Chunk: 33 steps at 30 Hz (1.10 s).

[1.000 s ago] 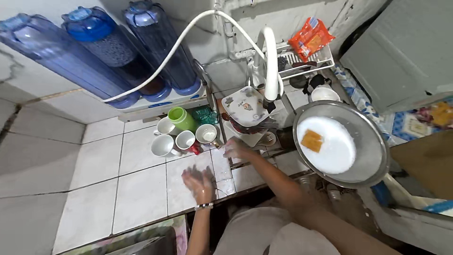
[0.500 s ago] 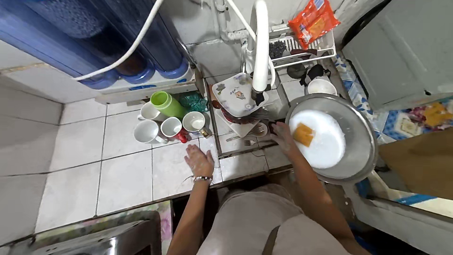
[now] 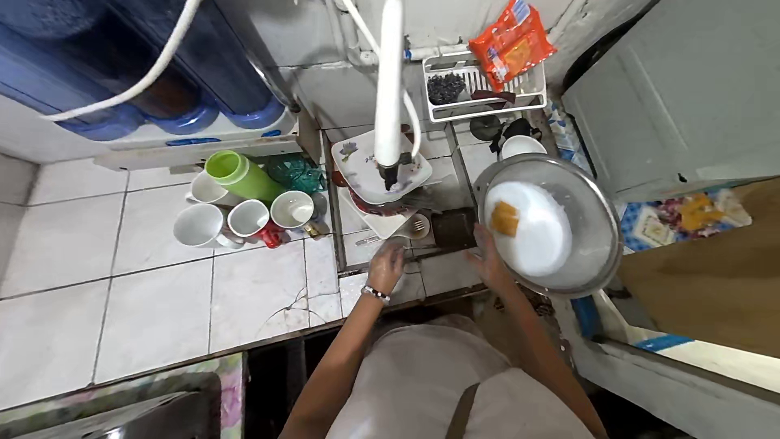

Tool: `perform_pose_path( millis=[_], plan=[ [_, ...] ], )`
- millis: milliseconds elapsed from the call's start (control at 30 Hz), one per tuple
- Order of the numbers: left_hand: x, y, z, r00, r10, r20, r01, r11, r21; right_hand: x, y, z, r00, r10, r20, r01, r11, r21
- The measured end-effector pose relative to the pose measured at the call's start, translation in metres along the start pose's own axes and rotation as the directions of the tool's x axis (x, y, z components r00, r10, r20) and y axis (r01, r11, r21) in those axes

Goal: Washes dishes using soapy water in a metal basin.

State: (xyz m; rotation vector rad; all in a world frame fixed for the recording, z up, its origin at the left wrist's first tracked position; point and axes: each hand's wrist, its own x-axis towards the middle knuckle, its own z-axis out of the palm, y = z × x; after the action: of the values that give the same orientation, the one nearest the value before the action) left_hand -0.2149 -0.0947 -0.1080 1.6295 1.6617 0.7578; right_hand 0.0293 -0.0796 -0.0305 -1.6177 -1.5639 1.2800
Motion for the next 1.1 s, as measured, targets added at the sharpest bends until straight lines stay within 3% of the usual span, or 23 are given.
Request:
perform_pose_path(
  millis=[33,100,167,300,367,500,600,667,733,833,933,1033,1100],
  plan=[
    [0.009,0.013,0.001,0.990,-0.106,0.097,0.103,0.994,0.029,-0.003,-0.001,-0.006,0.999,0.028,0.028,-0.028,0.999,0.024],
    [0.034,0.036,0.007,0.905,-0.296,0.306,0.262,0.954,0.149,-0.008,-0.004,-0.017,0.993,0.077,0.094,-0.085,0.993,0.082],
    [0.056,0.053,0.022,0.849,-0.366,0.381,0.278,0.923,0.267,-0.014,-0.003,-0.027,0.985,0.100,0.139,-0.121,0.981,0.149],
    [0.082,0.066,0.052,0.804,-0.428,0.413,0.250,0.873,0.419,-0.026,0.003,-0.042,0.989,0.095,0.114,-0.114,0.979,0.171],
    [0.086,0.067,0.062,0.797,-0.450,0.403,0.256,0.855,0.450,-0.032,0.003,-0.051,0.985,0.115,0.132,-0.136,0.977,0.163],
    [0.082,0.062,0.055,0.848,-0.423,0.320,0.285,0.872,0.398,-0.041,0.009,-0.069,0.961,0.131,0.242,-0.159,0.982,0.099],
    [0.075,0.054,0.033,0.859,-0.415,0.300,0.372,0.908,0.192,-0.046,0.007,-0.081,0.940,0.139,0.312,-0.163,0.985,0.050],
    [0.067,0.048,0.017,0.829,-0.484,0.279,0.502,0.865,0.010,-0.044,0.009,-0.085,0.928,0.140,0.346,-0.163,0.986,0.040],
    [0.060,0.048,0.005,0.801,-0.554,0.225,0.579,0.813,-0.059,-0.040,0.014,-0.086,0.928,0.078,0.364,-0.107,0.992,0.061],
    [0.048,0.055,-0.007,0.822,-0.565,0.071,0.568,0.822,-0.041,-0.030,0.015,-0.081,0.922,-0.057,0.382,0.008,0.992,0.129],
    [0.037,0.060,-0.003,0.851,-0.521,-0.063,0.519,0.854,-0.044,-0.014,0.008,-0.058,0.882,-0.056,0.469,0.007,0.995,0.104],
    [0.036,0.074,0.001,0.829,-0.560,-0.012,0.556,0.821,0.128,0.001,-0.007,-0.022,0.822,-0.034,0.568,-0.016,0.996,0.083],
    [0.037,0.084,0.007,0.837,-0.547,0.016,0.534,0.823,0.195,0.012,-0.013,0.008,0.816,0.071,0.573,-0.086,0.996,-0.002]
  ],
)
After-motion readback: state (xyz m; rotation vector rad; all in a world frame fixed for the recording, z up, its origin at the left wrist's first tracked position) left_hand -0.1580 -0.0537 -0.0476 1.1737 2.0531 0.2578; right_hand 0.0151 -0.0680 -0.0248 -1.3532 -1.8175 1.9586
